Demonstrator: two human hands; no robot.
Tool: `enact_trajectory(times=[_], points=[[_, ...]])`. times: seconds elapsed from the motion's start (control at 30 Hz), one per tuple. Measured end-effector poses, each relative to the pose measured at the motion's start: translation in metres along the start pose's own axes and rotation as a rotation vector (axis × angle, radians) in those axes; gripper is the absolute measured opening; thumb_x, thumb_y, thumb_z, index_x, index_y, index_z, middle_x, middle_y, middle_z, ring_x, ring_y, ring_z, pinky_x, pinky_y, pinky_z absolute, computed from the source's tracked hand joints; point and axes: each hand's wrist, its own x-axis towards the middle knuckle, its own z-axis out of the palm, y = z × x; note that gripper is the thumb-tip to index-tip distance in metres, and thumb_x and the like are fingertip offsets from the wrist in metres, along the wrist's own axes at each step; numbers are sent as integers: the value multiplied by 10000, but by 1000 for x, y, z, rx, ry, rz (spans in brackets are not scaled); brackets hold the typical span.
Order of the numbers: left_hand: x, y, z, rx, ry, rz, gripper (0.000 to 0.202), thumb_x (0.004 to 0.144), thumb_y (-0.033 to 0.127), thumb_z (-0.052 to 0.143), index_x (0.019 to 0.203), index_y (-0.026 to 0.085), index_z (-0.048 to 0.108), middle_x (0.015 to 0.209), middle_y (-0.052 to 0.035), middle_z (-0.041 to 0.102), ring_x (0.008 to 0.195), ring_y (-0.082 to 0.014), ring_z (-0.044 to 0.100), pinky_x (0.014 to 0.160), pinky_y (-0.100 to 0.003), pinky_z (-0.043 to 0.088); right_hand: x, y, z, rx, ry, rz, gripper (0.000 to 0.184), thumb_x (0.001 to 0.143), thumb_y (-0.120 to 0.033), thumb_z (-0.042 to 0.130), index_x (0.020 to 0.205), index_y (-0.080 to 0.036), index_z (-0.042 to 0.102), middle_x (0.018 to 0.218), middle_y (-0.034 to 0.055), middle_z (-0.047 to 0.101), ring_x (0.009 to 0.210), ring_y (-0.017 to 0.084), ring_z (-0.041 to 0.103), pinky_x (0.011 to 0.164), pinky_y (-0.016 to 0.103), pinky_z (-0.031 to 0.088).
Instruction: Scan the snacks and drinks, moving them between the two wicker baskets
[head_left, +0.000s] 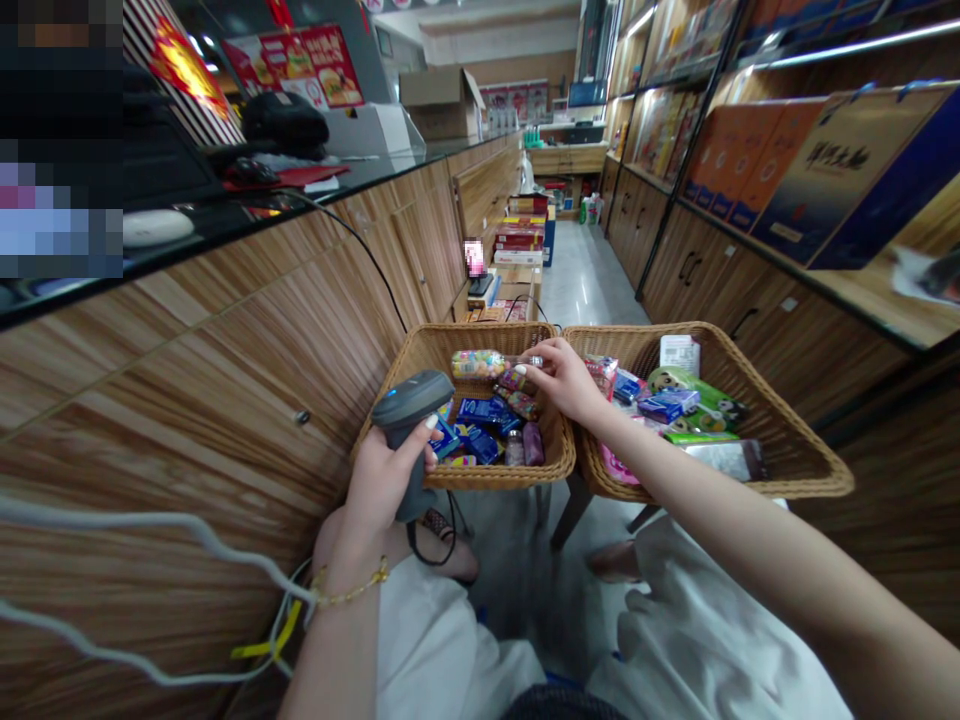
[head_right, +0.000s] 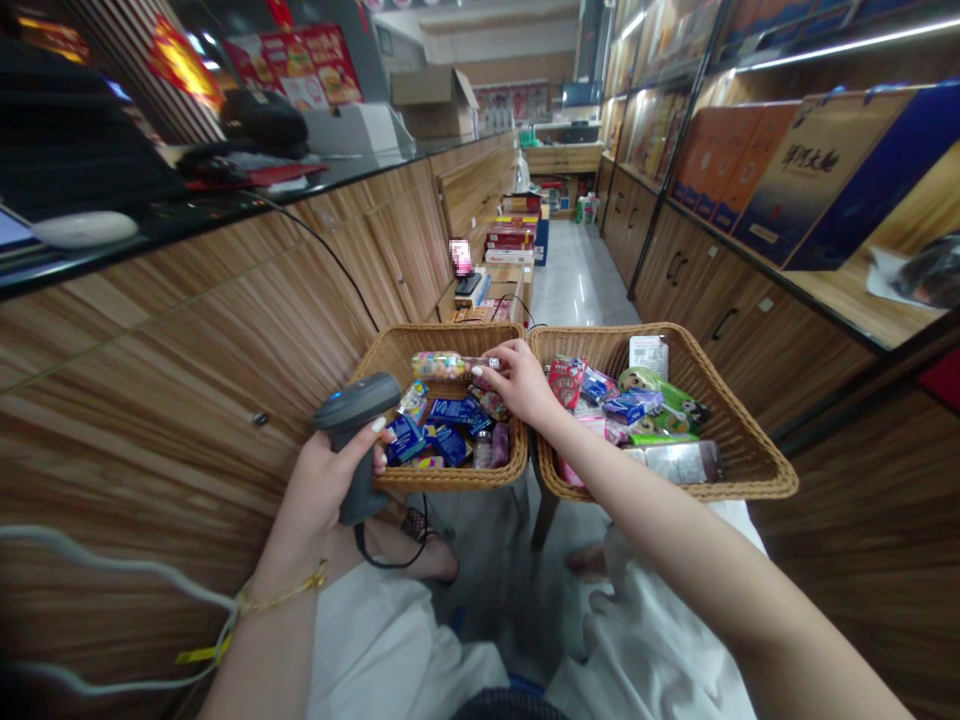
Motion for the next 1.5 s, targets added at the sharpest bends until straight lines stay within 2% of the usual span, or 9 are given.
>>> enact_trajectory(times=[0.37,0.57,0.8,0.93,1.07,1.2,1.27,1.37,1.5], points=[[2,-3,-1,17,14,-7,411,765,550,821,782,157,702,581,-5,679,500,-150,611,510,-240,514,-1,-3,2,26,17,19,193,902,-319,724,1020,-175,776,1077,106,585,1099,263,608,888,380,583],[2,-4,-1,50,16,24,413,787,559,796,828,156,716,610,-10,692,514,-165,620,530,-261,521,-2,-6,-1,13,1,7,181,915,-339,718,1005,-187,760,1046,80,577,967,226,618,860,380,584],[0,2,1,46,12,18,437,764,575,803,823,151,718,584,-9,677,499,-165,609,511,-260,510,1,-8,-6,-6,49,-18,197,922,-402,712,991,-223,752,1054,84,588,1036,248,616,816,373,594],[0,5,2,46,0,34,412,767,550,808,829,153,713,590,-9,686,497,-161,609,504,-254,510,3,-19,-36,-72,183,-102,310,923,-533,696,927,-226,737,1093,108,604,1054,275,630,829,435,598],[0,5,1,42,-11,32,403,768,546,811,816,158,714,585,-6,686,497,-162,607,512,-257,518,-4,-25,-92,-207,331,-116,357,915,-597,676,889,-243,719,1078,104,633,1021,271,647,849,454,587],[1,2,0,32,-13,19,420,753,554,825,822,152,724,608,-16,703,495,-160,603,505,-256,513,-19,1,-150,-357,422,10,402,937,-610,609,816,-236,695,986,100,659,965,270,645,877,463,552],[1,2,0,30,-17,20,415,761,549,821,810,147,726,588,-12,690,495,-156,600,509,-251,509,-26,22,-170,-437,384,91,445,943,-628,565,758,-239,680,867,86,645,916,276,636,880,479,532],[0,3,0,26,-18,26,394,767,532,815,785,149,724,566,-4,674,493,-152,594,508,-244,498,-33,47,-179,-632,356,101,438,918,-629,557,790,-235,699,867,108,645,987,329,618,936,552,484],[0,5,1,22,-18,22,382,764,524,807,768,152,718,560,-1,672,483,-147,584,496,-240,486,-30,44,-159,-770,331,11,326,908,-490,583,992,-218,741,1073,165,661,1164,374,564,1011,590,421]])
